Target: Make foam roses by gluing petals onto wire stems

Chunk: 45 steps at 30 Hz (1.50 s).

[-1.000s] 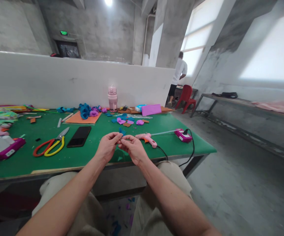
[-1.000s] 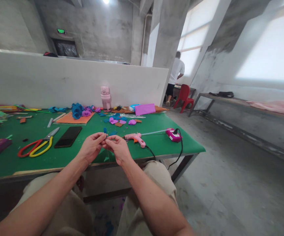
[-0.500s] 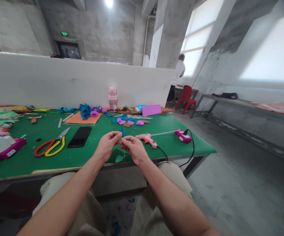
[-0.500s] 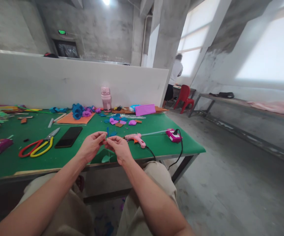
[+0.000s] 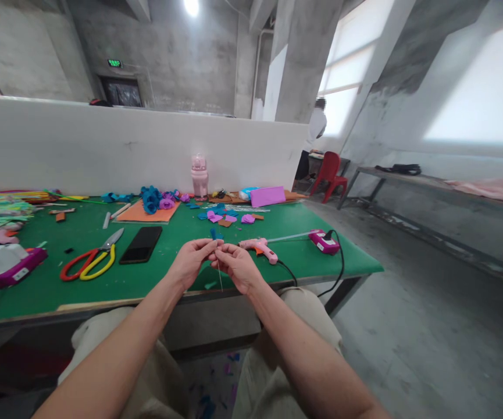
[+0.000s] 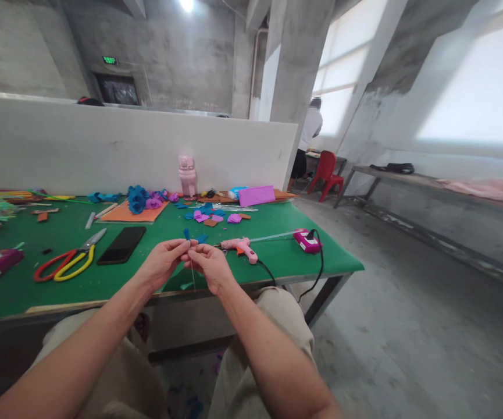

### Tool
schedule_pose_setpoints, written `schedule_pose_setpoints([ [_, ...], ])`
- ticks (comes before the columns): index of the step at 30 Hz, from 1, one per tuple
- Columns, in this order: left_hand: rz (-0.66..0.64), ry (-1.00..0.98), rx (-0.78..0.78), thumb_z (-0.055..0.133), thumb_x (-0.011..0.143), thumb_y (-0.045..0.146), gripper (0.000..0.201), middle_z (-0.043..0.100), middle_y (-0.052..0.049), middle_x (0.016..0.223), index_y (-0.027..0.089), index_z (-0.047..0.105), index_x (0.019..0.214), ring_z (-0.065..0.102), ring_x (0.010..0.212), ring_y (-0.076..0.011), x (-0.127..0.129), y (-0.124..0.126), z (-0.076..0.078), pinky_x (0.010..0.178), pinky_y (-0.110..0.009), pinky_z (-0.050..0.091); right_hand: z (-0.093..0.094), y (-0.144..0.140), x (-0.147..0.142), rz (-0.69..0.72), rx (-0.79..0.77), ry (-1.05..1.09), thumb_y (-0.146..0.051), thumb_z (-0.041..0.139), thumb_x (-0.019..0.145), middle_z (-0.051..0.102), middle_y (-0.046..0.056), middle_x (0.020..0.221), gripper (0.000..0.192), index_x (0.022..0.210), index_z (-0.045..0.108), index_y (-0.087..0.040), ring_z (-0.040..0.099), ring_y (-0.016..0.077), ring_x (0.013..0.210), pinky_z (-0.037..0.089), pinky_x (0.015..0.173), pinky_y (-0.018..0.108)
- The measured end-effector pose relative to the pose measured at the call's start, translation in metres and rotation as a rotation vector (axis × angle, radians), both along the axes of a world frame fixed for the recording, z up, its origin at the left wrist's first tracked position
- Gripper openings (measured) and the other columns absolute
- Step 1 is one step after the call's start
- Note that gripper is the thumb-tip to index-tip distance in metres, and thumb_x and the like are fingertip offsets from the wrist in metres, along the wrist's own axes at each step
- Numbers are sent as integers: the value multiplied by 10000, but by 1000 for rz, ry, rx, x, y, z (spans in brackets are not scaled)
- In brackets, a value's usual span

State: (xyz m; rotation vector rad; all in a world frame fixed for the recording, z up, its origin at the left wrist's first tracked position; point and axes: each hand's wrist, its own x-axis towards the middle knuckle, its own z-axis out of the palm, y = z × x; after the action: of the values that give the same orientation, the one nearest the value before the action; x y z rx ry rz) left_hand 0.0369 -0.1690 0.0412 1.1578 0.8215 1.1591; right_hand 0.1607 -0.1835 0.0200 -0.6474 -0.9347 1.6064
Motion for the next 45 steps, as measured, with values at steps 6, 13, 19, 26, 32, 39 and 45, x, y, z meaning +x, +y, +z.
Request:
schedule_pose_setpoints([
  [6,42,-12,3,741,580,303,214,620,-11,612,116,670,659,509,541,-72,-2,-1,1,529,-195,402,-3,2,1,70,-6,-9,-304,744,602,661,-15,660,237,714,602,-152,590,61,539,462,609,197],
  [13,12,-25,-35,764,527,274,233,558,26,521,124,590,570,461,465,-57,-4,0,2,470,-192,359,-2,1,4,119,1,-62,-340,729,620,663,-6,694,253,750,613,-158,603,77,588,472,668,233],
  [19,53,-2,4,775,492,254,274,550,37,543,141,531,545,508,566,-79,-5,2,1,569,-201,377,7,1,14,27,67,-179,-395,667,674,645,-3,764,247,808,619,-192,598,108,697,459,694,260],
  [26,138,232,183,730,554,311,265,510,54,540,148,520,561,442,532,-69,-2,-1,1,551,-199,345,14,-1,11,-217,249,-308,-338,697,630,622,-1,722,217,762,650,-172,549,114,676,436,696,259],
  [32,250,422,300,683,592,315,246,489,50,546,152,499,585,425,526,-74,4,-5,3,509,-195,329,18,-2,9,-285,301,-329,-304,693,628,606,-9,657,154,677,640,-167,528,113,633,418,659,251],
  [39,99,306,222,706,585,302,262,564,28,664,158,566,754,488,598,-86,9,-14,11,559,-199,388,20,6,16,-306,197,-170,-325,711,599,583,-28,620,187,653,629,-165,498,88,573,404,607,234],
  [45,-14,348,137,631,678,397,273,618,-22,617,127,631,713,408,465,-64,14,-24,6,446,-195,302,15,11,21,-298,108,-75,-353,739,559,563,-35,607,224,629,621,-176,487,81,550,413,591,232],
])
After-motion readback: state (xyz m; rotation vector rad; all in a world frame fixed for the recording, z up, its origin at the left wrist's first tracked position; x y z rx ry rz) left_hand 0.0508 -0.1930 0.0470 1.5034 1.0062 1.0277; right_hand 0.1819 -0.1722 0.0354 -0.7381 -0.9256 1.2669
